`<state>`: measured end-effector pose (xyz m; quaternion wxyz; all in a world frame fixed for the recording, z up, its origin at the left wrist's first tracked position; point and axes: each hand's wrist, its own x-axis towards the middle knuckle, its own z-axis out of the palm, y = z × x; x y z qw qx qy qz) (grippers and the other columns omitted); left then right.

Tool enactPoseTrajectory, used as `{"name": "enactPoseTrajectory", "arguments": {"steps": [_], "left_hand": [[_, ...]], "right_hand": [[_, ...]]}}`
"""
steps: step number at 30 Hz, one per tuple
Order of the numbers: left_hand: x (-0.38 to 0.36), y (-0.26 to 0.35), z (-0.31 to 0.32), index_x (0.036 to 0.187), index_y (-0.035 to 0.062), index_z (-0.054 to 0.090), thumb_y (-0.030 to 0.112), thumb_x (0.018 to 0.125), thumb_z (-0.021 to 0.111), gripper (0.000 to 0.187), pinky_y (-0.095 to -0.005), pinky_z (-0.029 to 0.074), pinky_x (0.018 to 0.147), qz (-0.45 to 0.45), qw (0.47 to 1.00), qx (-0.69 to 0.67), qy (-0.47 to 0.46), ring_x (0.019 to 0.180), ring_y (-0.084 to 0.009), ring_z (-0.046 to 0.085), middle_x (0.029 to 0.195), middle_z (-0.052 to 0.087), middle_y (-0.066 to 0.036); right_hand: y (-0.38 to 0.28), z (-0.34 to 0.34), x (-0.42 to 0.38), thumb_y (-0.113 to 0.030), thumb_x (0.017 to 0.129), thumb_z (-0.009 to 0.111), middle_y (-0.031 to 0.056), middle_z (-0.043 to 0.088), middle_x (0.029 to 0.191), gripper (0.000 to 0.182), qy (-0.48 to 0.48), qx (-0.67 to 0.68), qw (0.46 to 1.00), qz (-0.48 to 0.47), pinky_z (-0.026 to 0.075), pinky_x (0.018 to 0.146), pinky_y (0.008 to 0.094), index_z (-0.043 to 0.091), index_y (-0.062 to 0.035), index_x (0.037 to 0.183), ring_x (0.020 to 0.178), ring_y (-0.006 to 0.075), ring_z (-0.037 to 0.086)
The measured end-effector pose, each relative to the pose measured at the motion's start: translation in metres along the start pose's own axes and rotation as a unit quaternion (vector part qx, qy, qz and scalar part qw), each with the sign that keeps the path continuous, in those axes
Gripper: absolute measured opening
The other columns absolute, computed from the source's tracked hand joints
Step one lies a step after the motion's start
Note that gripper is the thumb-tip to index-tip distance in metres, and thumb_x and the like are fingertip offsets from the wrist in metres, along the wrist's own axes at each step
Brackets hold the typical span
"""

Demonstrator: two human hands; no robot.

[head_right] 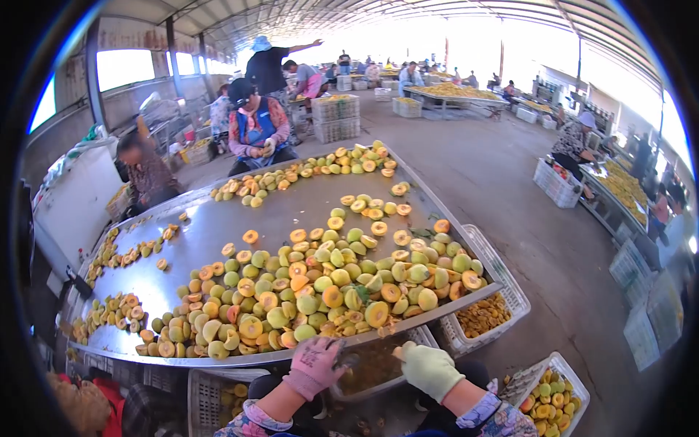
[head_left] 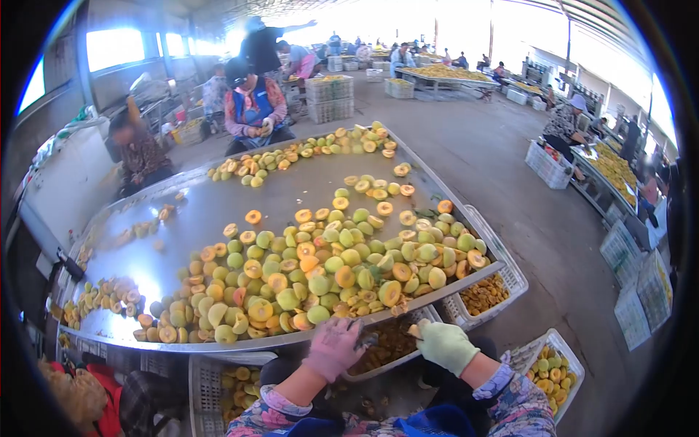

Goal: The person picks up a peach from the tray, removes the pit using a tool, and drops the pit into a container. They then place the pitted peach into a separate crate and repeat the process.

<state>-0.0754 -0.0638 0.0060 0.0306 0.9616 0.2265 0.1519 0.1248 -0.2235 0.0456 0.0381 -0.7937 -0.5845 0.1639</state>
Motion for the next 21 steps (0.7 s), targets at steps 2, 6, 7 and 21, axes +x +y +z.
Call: {"name": "enactPoseTrajectory", "arguments": {"steps": [2, 6, 7, 21], "left_hand": [[-0.018, -0.01, -0.031, 0.115, 0.0122, 0.069, 0.035, 0.078, 0.078, 0.044, -0.0427, 0.049, 0.09, -0.032, 0.995, -0.031, 0.094, 0.1, -0.0275, 0.062, 0.105, 0.064, -0.008], [-0.076, -0.057, -0.068, 0.099, 0.0075, 0.071, 0.025, 0.075, 0.082, 0.031, -0.0388, 0.055, 0.081, -0.089, 0.959, 0.118, 0.241, 0.084, -0.0275, 0.066, 0.096, 0.068, -0.01], [-0.096, -0.07, -0.073, 0.099, 0.0064, 0.071, 0.026, 0.077, 0.079, 0.03, -0.043, 0.052, 0.091, -0.187, 0.966, 0.071, 0.161, 0.084, -0.0303, 0.065, 0.095, 0.069, -0.011], [0.064, -0.018, -0.034, 0.113, 0.0089, 0.069, 0.023, 0.083, 0.076, 0.033, -0.0424, 0.048, 0.098, -0.034, 0.965, -0.182, 0.183, 0.1, -0.0272, 0.064, 0.109, 0.068, -0.008]], "right_hand": [[0.008, 0.001, 0.001, -0.028, 0.09, 0.061, 0.0195, 0.069, 0.083, 0.027, 0.063, 0.045, 0.996, 0.045, 0.053, 0.074, 0.0516, 0.058, -0.0033, 0.099, 0.083, 0.0406, 0.069], [0.02, -0.016, 0.009, -0.03, 0.091, 0.059, 0.0193, 0.068, 0.078, 0.027, 0.118, 0.072, 0.99, 0.017, 0.053, 0.071, 0.0534, 0.057, -0.0036, 0.097, 0.08, 0.0417, 0.068], [0.024, -0.019, 0.015, -0.029, 0.089, 0.062, 0.0187, 0.067, 0.077, 0.025, 0.12, 0.089, 0.988, 0.027, 0.052, 0.07, 0.0532, 0.054, -0.0055, 0.091, 0.078, 0.0421, 0.067], [0.039, -0.087, 0.328, -0.034, 0.088, 0.061, 0.0222, 0.07, 0.105, 0.033, 0.127, -0.035, 0.99, 0.042, 0.054, 0.088, 0.0468, 0.07, -0.0054, 0.101, 0.101, 0.0387, 0.068]]}}
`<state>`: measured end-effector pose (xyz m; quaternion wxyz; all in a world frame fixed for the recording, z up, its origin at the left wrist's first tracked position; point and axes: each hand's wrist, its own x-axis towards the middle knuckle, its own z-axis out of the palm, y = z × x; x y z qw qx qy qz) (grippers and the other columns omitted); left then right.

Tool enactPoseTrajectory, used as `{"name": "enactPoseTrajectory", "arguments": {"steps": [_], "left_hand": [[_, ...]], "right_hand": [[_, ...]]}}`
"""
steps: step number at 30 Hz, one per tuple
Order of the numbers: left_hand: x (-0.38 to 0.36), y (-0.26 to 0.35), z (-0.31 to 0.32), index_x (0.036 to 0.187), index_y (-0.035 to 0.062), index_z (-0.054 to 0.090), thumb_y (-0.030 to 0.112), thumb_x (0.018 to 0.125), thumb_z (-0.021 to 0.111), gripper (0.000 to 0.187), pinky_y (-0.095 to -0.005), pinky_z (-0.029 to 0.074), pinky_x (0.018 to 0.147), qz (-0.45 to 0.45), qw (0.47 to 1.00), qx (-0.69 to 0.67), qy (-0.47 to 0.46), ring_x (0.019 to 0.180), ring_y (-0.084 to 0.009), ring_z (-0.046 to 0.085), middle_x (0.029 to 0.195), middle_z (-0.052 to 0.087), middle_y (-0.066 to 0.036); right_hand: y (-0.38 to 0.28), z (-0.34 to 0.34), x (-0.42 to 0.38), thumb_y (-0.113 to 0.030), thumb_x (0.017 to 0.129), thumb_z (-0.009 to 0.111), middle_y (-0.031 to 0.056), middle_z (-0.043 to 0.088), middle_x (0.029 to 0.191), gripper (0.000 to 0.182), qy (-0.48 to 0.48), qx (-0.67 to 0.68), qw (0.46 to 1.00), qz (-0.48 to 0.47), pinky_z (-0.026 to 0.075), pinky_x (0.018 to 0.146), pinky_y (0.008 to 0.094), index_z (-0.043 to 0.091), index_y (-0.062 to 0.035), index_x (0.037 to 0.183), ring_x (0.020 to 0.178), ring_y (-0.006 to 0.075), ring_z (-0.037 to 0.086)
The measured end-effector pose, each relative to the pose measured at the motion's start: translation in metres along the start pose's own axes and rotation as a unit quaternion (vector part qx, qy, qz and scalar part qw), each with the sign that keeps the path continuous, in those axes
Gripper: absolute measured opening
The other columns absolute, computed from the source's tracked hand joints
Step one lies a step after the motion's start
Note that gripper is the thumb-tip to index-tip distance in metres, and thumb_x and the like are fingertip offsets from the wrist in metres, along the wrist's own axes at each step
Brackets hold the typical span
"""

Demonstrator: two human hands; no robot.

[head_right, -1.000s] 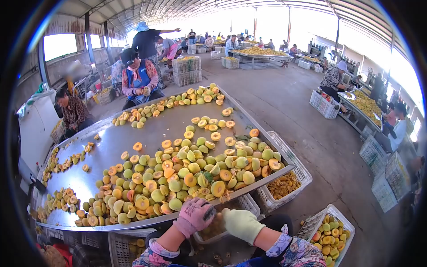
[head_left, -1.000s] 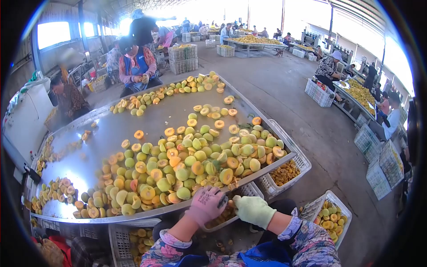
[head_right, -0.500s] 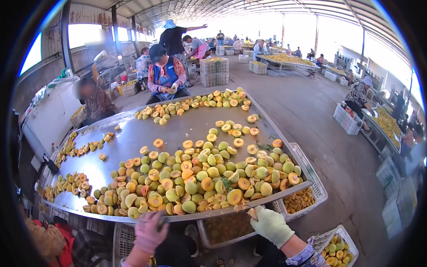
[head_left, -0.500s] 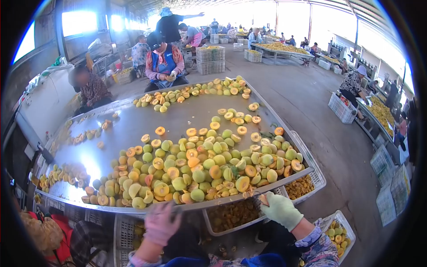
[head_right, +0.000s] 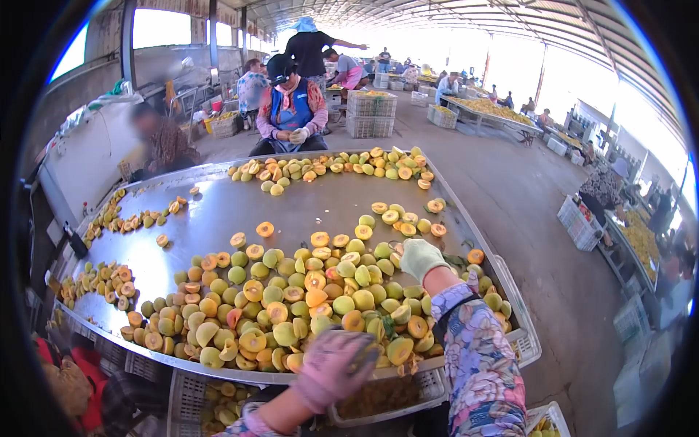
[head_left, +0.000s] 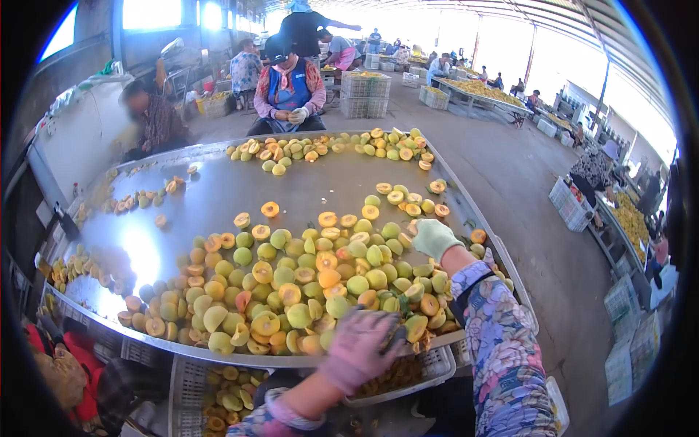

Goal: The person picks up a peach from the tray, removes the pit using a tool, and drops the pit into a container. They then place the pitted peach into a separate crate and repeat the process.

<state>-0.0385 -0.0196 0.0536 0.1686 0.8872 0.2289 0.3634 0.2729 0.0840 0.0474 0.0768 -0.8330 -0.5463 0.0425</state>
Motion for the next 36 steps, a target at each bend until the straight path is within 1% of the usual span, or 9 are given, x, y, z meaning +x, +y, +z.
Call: {"name": "enactPoseTrajectory", "arguments": {"steps": [17, 19, 21, 24, 25, 27, 28, 33, 36], "left_hand": [[-0.007, -0.06, 0.051, 0.118, 0.0064, 0.068, 0.014, 0.087, 0.07, 0.032, -0.0375, 0.055, 0.081, -0.058, 0.97, -0.229, 0.05, 0.088, -0.0279, 0.066, 0.105, 0.071, -0.011], [-0.001, -0.056, 0.043, 0.12, 0.0016, 0.066, 0.03, 0.099, 0.059, 0.036, -0.0305, 0.055, 0.068, -0.371, 0.71, -0.598, -0.002, 0.079, -0.0205, 0.067, 0.109, 0.072, -0.012], [0.007, -0.063, 0.03, 0.131, 0.0002, 0.058, 0.044, 0.105, 0.044, 0.053, -0.0251, 0.052, 0.06, -0.354, 0.73, -0.584, -0.028, 0.073, -0.0145, 0.065, 0.113, 0.07, -0.014], [-0.006, -0.092, 0.049, 0.147, 0.0039, 0.037, 0.046, 0.102, 0.051, 0.063, -0.0293, 0.054, 0.068, -0.333, 0.414, -0.831, -0.164, 0.077, -0.0185, 0.065, 0.124, 0.065, -0.017], [-0.014, -0.097, 0.064, 0.147, 0.0039, 0.037, 0.046, 0.102, 0.051, 0.063, -0.0293, 0.054, 0.068, -0.339, 0.413, -0.828, -0.167, 0.077, -0.0185, 0.065, 0.124, 0.065, -0.017], [-0.008, -0.076, 0.06, 0.148, 0.006, 0.036, 0.036, 0.098, 0.063, 0.064, -0.0312, 0.054, 0.077, -0.295, 0.612, -0.71, -0.188, 0.088, -0.0205, 0.064, 0.13, 0.061, -0.016], [-0.005, -0.047, 0.041, 0.15, 0.0081, 0.032, 0.025, 0.098, 0.065, 0.064, -0.0317, 0.053, 0.086, -0.46, 0.621, -0.624, -0.115, 0.099, -0.0201, 0.063, 0.132, 0.059, -0.014], [-0.003, -0.032, 0.041, 0.13, 0.0111, 0.058, 0.062, 0.101, 0.038, 0.062, -0.0273, 0.05, 0.054, -0.346, 0.571, -0.742, -0.066, 0.061, -0.0158, 0.06, 0.095, 0.068, -0.005], [-0.002, -0.044, 0.048, 0.132, 0.0087, 0.055, 0.055, 0.101, 0.045, 0.057, -0.0282, 0.053, 0.062, -0.342, 0.485, -0.8, -0.087, 0.069, -0.0158, 0.063, 0.097, 0.068, -0.006]], "right_hand": [[-0.006, 0.023, 0.037, -0.031, 0.079, 0.071, 0.0187, 0.071, 0.108, 0.035, -0.065, -0.057, 0.996, 0.024, 0.054, 0.088, 0.0446, 0.07, -0.008, 0.105, 0.103, 0.0365, 0.068], [-0.022, -0.008, -0.008, -0.032, 0.078, 0.072, 0.0186, 0.071, 0.104, 0.036, -0.054, 0.004, 0.999, -0.011, 0.054, 0.086, 0.0445, 0.069, -0.0078, 0.104, 0.1, 0.037, 0.068], [-0.039, -0.028, -0.066, -0.032, 0.077, 0.074, 0.0179, 0.07, 0.099, 0.039, -0.028, 0.109, 0.988, -0.108, 0.054, 0.084, 0.0453, 0.067, -0.0078, 0.106, 0.095, 0.0384, 0.067], [-0.058, -0.031, -0.152, -0.028, 0.079, 0.074, 0.0123, 0.068, 0.1, 0.045, 0.047, 0.087, 0.961, -0.257, 0.055, 0.075, 0.0439, 0.063, -0.0131, 0.12, 0.089, 0.0345, 0.068], [-0.067, -0.033, -0.175, -0.025, 0.081, 0.073, 0.0125, 0.067, 0.095, 0.046, 0.07, 0.091, 0.947, -0.298, 0.055, 0.071, 0.0418, 0.061, -0.0133, 0.124, 0.086, 0.0332, 0.068], [-0.072, -0.027, -0.211, -0.023, 0.082, 0.072, 0.0134, 0.066, 0.093, 0.049, 0.059, -0.013, 0.957, -0.283, 0.056, 0.068, 0.0414, 0.058, -0.0105, 0.127, 0.084, 0.0338, 0.068], [-0.072, -0.024, -0.225, -0.023, 0.082, 0.073, 0.0148, 0.066, 0.094, 0.051, 0.064, -0.01, 0.96, -0.273, 0.056, 0.068, 0.0415, 0.056, -0.0082, 0.127, 0.082, 0.0342, 0.069], [-0.068, -0.007, -0.275, -0.013, 0.089, 0.068, 0.0149, 0.07, 0.096, 0.036, 0.246, 0.267, 0.924, -0.12, 0.054, 0.066, 0.0343, 0.058, -0.0022, 0.122, 0.08, 0.0216, 0.07], [-0.071, -0.009, -0.282, -0.015, 0.091, 0.065, 0.0155, 0.067, 0.079, 0.023, 0.038, 0.288, 0.957, 0.012, 0.054, 0.064, 0.0384, 0.055, 0.0011, 0.104, 0.069, 0.0272, 0.068]]}}
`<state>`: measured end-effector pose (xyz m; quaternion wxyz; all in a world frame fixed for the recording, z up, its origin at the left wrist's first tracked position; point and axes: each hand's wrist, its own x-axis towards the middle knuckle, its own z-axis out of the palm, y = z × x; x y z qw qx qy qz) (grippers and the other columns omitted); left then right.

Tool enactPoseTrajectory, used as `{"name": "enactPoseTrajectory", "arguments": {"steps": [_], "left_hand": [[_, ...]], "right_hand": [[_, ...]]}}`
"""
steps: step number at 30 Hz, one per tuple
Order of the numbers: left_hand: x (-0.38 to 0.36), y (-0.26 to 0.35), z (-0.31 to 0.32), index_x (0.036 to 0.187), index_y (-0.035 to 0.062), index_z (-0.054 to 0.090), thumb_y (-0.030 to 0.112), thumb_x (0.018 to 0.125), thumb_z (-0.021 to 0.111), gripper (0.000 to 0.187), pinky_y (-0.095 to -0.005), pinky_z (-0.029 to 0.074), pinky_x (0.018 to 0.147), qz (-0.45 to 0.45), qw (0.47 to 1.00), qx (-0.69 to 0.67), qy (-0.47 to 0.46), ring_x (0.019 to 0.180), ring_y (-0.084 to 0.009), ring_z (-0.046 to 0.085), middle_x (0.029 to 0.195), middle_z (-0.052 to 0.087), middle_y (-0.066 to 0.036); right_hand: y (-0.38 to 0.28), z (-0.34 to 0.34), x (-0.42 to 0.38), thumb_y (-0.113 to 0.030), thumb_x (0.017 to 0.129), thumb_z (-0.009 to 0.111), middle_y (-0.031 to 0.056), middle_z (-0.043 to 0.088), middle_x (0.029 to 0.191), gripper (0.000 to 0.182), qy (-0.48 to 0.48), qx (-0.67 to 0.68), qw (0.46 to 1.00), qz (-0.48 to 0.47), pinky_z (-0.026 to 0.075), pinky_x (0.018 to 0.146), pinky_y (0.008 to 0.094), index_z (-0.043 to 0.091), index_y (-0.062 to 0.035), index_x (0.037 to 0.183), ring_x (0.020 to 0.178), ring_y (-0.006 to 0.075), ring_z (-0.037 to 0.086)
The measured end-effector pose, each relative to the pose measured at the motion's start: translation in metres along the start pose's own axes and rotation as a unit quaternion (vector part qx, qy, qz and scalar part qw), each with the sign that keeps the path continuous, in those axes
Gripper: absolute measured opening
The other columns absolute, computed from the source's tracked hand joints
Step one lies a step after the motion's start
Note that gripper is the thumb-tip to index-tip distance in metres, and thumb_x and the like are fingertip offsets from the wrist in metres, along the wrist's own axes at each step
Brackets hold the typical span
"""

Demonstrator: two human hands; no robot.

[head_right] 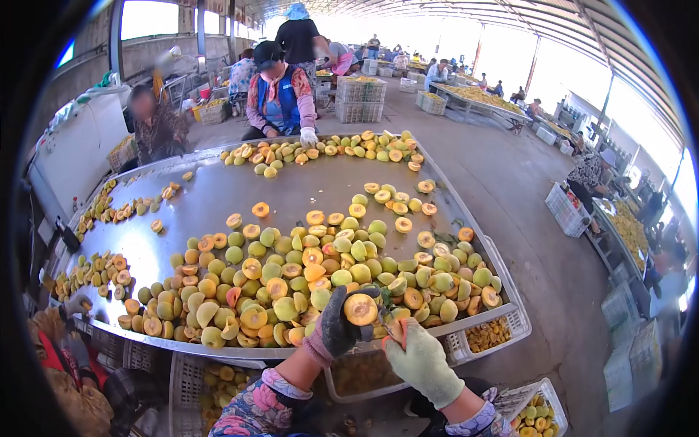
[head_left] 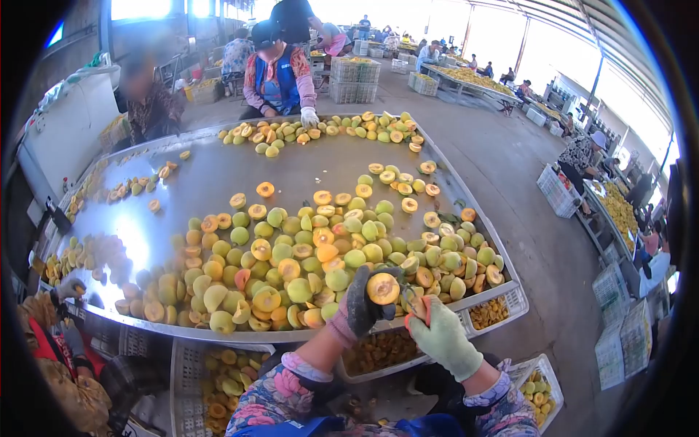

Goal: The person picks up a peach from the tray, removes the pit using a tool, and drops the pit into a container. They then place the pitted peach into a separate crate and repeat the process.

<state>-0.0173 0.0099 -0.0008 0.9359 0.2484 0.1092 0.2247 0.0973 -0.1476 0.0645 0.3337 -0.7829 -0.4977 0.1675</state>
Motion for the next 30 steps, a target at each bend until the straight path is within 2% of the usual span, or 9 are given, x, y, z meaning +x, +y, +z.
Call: {"name": "enactPoseTrajectory", "arguments": {"steps": [2, 3, 4, 5, 7, 17, 20, 22, 30], "left_hand": [[0.001, -0.005, -0.008, 0.134, 0.0072, 0.054, 0.048, 0.1, 0.055, 0.053, -0.0295, 0.055, 0.068, 0.006, 0.999, -0.033, -0.001, 0.076, -0.0163, 0.065, 0.099, 0.068, -0.007], [0.0, -0.008, -0.01, 0.132, 0.0058, 0.054, 0.034, 0.095, 0.065, 0.048, -0.0304, 0.056, 0.074, 0.193, 0.955, 0.224, -0.028, 0.084, -0.0172, 0.066, 0.101, 0.068, -0.007], [0.001, -0.009, -0.012, 0.131, 0.0044, 0.055, 0.021, 0.09, 0.076, 0.049, -0.0313, 0.057, 0.08, 0.361, 0.81, 0.458, -0.052, 0.093, -0.0181, 0.067, 0.103, 0.068, -0.008], [0.001, -0.008, -0.014, 0.131, 0.0044, 0.055, 0.021, 0.09, 0.076, 0.049, -0.0313, 0.057, 0.08, 0.361, 0.811, 0.458, -0.053, 0.093, -0.0181, 0.067, 0.103, 0.068, -0.008], [0.0, -0.002, -0.018, 0.129, 0.0013, 0.055, 0.0, 0.077, 0.083, 0.059, -0.0323, 0.056, 0.087, 0.29, 0.804, 0.517, -0.039, 0.104, -0.0191, 0.065, 0.109, 0.067, -0.01], [0.002, 0.0, -0.015, 0.121, -0.0023, 0.059, 0.012, 0.091, 0.068, 0.034, -0.0343, 0.051, 0.093, 0.219, 0.925, 0.302, -0.077, 0.105, -0.0227, 0.065, 0.111, 0.067, -0.012], [0.004, -0.001, -0.02, 0.118, -0.0011, 0.06, 0.015, 0.091, 0.068, 0.032, -0.0341, 0.051, 0.091, 0.299, 0.862, 0.4, -0.09, 0.102, -0.0217, 0.065, 0.106, 0.067, -0.011], [0.009, -0.006, -0.027, 0.114, 0.0017, 0.062, 0.017, 0.09, 0.07, 0.03, -0.0336, 0.052, 0.088, 0.31, 0.793, 0.525, 0.006, 0.098, -0.0212, 0.066, 0.101, 0.068, -0.009], [0.007, -0.007, -0.03, 0.108, 0.0057, 0.062, 0.017, 0.087, 0.073, 0.026, -0.0345, 0.052, 0.086, 0.335, 0.743, 0.579, 0.037, 0.094, -0.0223, 0.067, 0.101, 0.069, -0.009]], "right_hand": [[-0.002, 0.005, 0.004, -0.015, 0.09, 0.064, 0.018, 0.066, 0.079, 0.025, 0.007, -0.024, 0.999, -0.038, 0.053, 0.064, 0.0411, 0.054, 0.0011, 0.107, 0.07, 0.032, 0.068], [-0.003, 0.008, 0.005, -0.015, 0.09, 0.064, 0.0205, 0.065, 0.078, 0.028, 0.012, -0.05, 0.996, -0.077, 0.053, 0.064, 0.0438, 0.052, 0.0011, 0.109, 0.072, 0.0368, 0.068], [-0.003, 0.01, 0.007, -0.015, 0.09, 0.064, 0.0205, 0.065, 0.078, 0.028, 0.013, -0.05, 0.996, -0.076, 0.053, 0.064, 0.0438, 0.052, 0.0011, 0.109, 0.072, 0.0368, 0.068], [-0.003, 0.012, 0.01, -0.015, 0.09, 0.063, 0.0228, 0.065, 0.079, 0.029, 0.012, -0.078, 0.993, -0.088, 0.053, 0.065, 0.047, 0.051, 0.0008, 0.11, 0.075, 0.0409, 0.067], [-0.006, 0.014, 0.013, -0.015, 0.089, 0.062, 0.0251, 0.064, 0.08, 0.031, 0.011, -0.105, 0.989, -0.101, 0.052, 0.067, 0.0501, 0.049, 0.0005, 0.112, 0.077, 0.045, 0.065], [-0.008, 0.027, 0.023, -0.019, 0.089, 0.059, 0.0229, 0.067, 0.08, 0.03, -0.021, -0.135, 0.987, -0.086, 0.054, 0.067, 0.053, 0.05, -0.0003, 0.111, 0.075, 0.0438, 0.067], [-0.013, 0.029, 0.023, -0.019, 0.09, 0.059, 0.0233, 0.067, 0.08, 0.03, -0.042, -0.132, 0.988, -0.073, 0.054, 0.067, 0.0531, 0.049, -0.0006, 0.112, 0.075, 0.0441, 0.067], [-0.013, 0.031, 0.023, -0.019, 0.09, 0.058, 0.0235, 0.067, 0.08, 0.031, -0.049, -0.128, 0.988, -0.072, 0.054, 0.067, 0.0534, 0.048, -0.0008, 0.113, 0.076, 0.0444, 0.067], [0.004, 0.045, 0.025, -0.013, 0.087, 0.06, 0.0269, 0.064, 0.083, 0.03, -0.067, -0.021, 0.991, -0.115, 0.054, 0.068, 0.0505, 0.047, 0.0005, 0.11, 0.079, 0.042, 0.068]]}}
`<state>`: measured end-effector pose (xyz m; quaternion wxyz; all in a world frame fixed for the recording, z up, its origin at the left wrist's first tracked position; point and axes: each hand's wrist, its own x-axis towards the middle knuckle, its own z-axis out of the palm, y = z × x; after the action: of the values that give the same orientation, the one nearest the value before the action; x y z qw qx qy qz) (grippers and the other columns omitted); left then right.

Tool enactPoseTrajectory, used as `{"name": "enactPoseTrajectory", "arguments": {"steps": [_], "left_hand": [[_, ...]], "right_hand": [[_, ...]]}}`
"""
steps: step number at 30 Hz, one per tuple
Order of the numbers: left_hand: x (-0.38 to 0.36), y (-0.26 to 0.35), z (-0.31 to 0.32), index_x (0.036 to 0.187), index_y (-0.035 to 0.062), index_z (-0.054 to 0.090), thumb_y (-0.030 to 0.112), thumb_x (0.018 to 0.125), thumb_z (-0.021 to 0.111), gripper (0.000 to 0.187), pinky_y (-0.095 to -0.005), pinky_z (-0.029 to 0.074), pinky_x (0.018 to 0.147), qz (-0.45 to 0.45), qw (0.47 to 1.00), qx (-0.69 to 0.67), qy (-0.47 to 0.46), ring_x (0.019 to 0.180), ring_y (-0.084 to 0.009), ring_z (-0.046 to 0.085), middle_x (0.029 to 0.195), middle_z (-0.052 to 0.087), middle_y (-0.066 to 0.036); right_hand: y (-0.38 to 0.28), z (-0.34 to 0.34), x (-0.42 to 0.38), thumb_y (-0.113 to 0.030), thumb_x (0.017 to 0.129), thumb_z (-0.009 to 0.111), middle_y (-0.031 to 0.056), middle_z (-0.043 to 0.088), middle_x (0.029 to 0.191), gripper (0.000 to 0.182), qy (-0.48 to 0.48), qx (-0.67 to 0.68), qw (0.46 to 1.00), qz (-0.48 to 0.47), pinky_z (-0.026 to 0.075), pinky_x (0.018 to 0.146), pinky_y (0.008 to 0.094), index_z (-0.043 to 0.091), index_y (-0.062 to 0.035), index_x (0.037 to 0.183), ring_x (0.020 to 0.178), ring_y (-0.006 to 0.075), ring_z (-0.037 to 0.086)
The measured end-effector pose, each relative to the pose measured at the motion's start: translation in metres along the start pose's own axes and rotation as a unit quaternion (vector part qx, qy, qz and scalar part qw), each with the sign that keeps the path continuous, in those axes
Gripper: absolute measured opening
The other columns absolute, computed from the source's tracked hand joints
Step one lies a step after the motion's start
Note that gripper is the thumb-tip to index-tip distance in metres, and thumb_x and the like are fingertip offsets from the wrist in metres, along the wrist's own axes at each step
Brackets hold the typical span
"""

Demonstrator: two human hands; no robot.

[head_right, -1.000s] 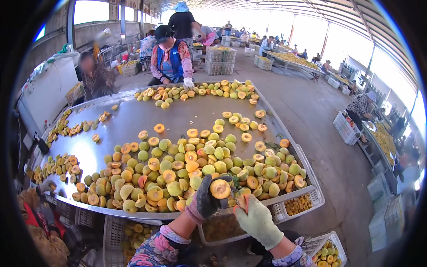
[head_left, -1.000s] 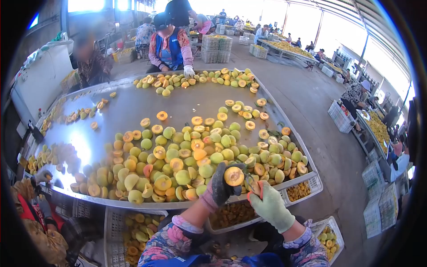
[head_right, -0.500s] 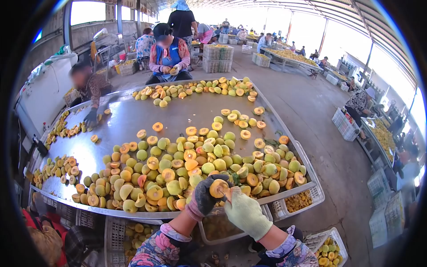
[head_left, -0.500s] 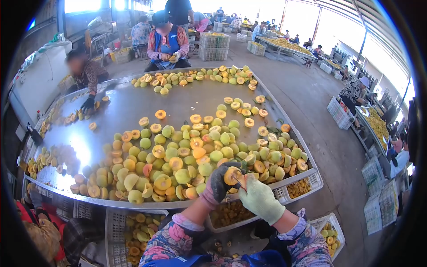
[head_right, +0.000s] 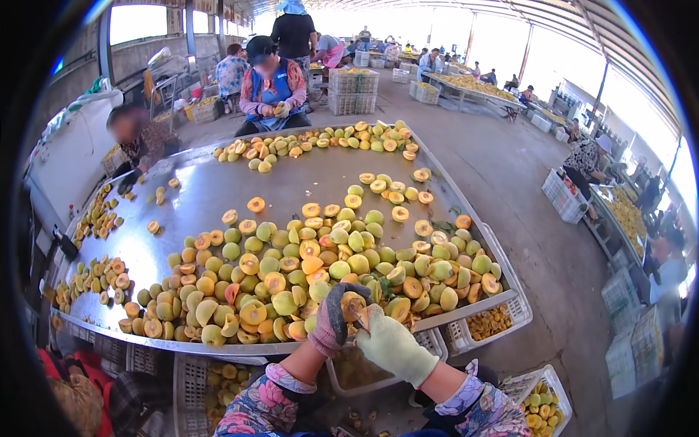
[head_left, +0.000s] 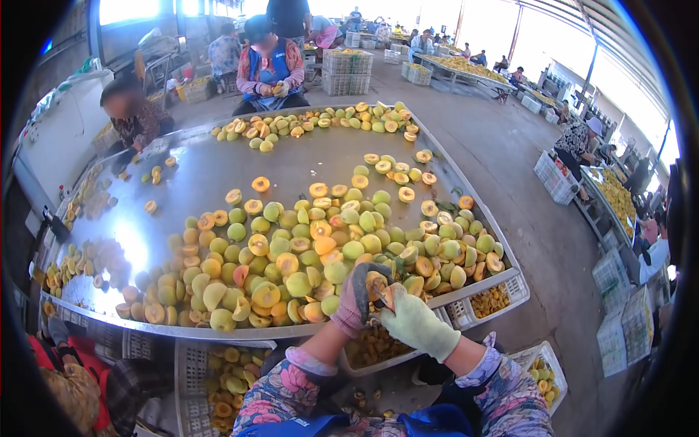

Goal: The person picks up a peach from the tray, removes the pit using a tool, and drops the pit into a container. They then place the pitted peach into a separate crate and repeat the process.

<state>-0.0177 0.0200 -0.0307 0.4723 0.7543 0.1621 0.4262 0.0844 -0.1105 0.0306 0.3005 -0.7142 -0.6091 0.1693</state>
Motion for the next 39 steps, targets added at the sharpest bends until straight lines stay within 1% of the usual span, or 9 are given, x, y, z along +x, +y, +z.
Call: {"name": "enactPoseTrajectory", "arguments": {"steps": [5, 7, 9, 11, 20, 22, 25, 30, 39], "left_hand": [[-0.002, 0.002, -0.006, 0.112, 0.0041, 0.059, 0.017, 0.089, 0.072, 0.03, -0.0352, 0.052, 0.089, 0.051, 0.998, 0.031, -0.026, 0.095, -0.0231, 0.067, 0.103, 0.068, -0.011], [-0.002, -0.003, 0.0, 0.116, 0.002, 0.056, 0.017, 0.091, 0.07, 0.032, -0.036, 0.053, 0.089, 0.017, 0.957, -0.287, -0.031, 0.095, -0.0243, 0.068, 0.104, 0.068, -0.013], [0.003, 0.016, -0.004, 0.11, 0.0003, 0.059, 0.03, 0.099, 0.052, 0.032, -0.036, 0.052, 0.09, -0.01, 0.95, -0.311, -0.027, 0.093, -0.0231, 0.066, 0.102, 0.068, -0.013], [0.003, 0.029, -0.005, 0.104, -0.0013, 0.062, 0.043, 0.108, 0.035, 0.052, -0.0361, 0.052, 0.091, -0.038, 0.942, -0.334, -0.02, 0.091, -0.0219, 0.065, 0.099, 0.068, -0.013], [0.0, 0.006, -0.015, 0.104, 0.0067, 0.064, 0.034, 0.088, 0.067, 0.032, -0.0381, 0.051, 0.08, 0.0, 0.999, 0.002, 0.035, 0.091, -0.0313, 0.067, 0.098, 0.069, -0.011], [0.001, -0.01, -0.016, 0.104, 0.0076, 0.064, 0.025, 0.079, 0.072, 0.031, -0.0403, 0.052, 0.08, 0.184, 0.958, 0.218, 0.018, 0.09, -0.0312, 0.066, 0.1, 0.068, -0.009], [-0.007, -0.02, -0.006, 0.106, 0.0071, 0.062, 0.021, 0.078, 0.071, 0.033, -0.0415, 0.052, 0.08, 0.089, 0.991, 0.095, 0.042, 0.09, -0.0294, 0.065, 0.103, 0.066, -0.008], [0.002, 0.005, -0.015, 0.112, 0.0053, 0.058, 0.019, 0.082, 0.071, 0.036, -0.0379, 0.052, 0.079, 0.107, 0.993, 0.03, 0.033, 0.084, -0.029, 0.067, 0.094, 0.068, -0.009], [0.011, 0.006, -0.026, 0.116, 0.0036, 0.053, 0.029, 0.094, 0.066, 0.035, -0.0372, 0.054, 0.078, 0.088, 0.99, -0.082, -0.078, 0.08, -0.0251, 0.069, 0.09, 0.07, -0.009]], "right_hand": [[-0.037, -0.03, 0.007, -0.017, 0.09, 0.06, 0.0119, 0.06, 0.077, 0.022, -0.149, 0.294, 0.916, 0.227, 0.048, 0.051, 0.0368, 0.049, -0.0048, 0.104, 0.061, 0.0233, 0.061], [-0.037, -0.033, 0.009, -0.019, 0.091, 0.059, 0.0064, 0.058, 0.075, 0.018, -0.188, 0.381, 0.85, 0.311, 0.045, 0.047, 0.0312, 0.05, -0.0072, 0.102, 0.056, 0.0159, 0.056], [-0.024, -0.029, 0.011, -0.019, 0.093, 0.057, 0.0018, 0.054, 0.076, 0.014, -0.227, 0.454, 0.796, 0.328, 0.04, 0.044, 0.0259, 0.05, -0.0108, 0.102, 0.054, 0.0093, 0.048], [-0.031, -0.032, 0.013, -0.02, 0.093, 0.057, 0.002, 0.053, 0.075, 0.012, -0.227, 0.464, 0.789, 0.333, 0.038, 0.044, 0.0249, 0.05, -0.0114, 0.098, 0.054, 0.0088, 0.047], [-0.038, -0.016, 0.019, -0.018, 0.094, 0.057, 0.0043, 0.055, 0.074, 0.018, -0.195, 0.308, 0.891, 0.269, 0.042, 0.044, 0.0273, 0.044, -0.0081, 0.102, 0.052, 0.0105, 0.05], [-0.034, -0.016, 0.02, -0.017, 0.094, 0.056, 0.0051, 0.056, 0.075, 0.019, -0.205, 0.269, 0.909, 0.244, 0.043, 0.044, 0.0283, 0.043, -0.0071, 0.104, 0.052, 0.011, 0.052], [-0.034, -0.018, 0.02, -0.019, 0.094, 0.057, 0.0063, 0.058, 0.074, 0.021, -0.193, 0.194, 0.94, 0.204, 0.045, 0.045, 0.029, 0.044, -0.0054, 0.102, 0.053, 0.0112, 0.053], [-0.034, -0.025, 0.019, -0.022, 0.095, 0.057, 0.0014, 0.053, 0.071, 0.017, -0.258, 0.418, 0.812, 0.314, 0.038, 0.042, 0.0231, 0.051, -0.0089, 0.087, 0.05, 0.0071, 0.048], [-0.022, -0.03, 0.02, -0.029, 0.095, 0.063, -0.0035, 0.052, 0.076, 0.019, -0.324, 0.465, 0.749, 0.343, 0.032, 0.041, 0.02, 0.052, -0.0134, 0.094, 0.051, 0.0031, 0.042]]}}
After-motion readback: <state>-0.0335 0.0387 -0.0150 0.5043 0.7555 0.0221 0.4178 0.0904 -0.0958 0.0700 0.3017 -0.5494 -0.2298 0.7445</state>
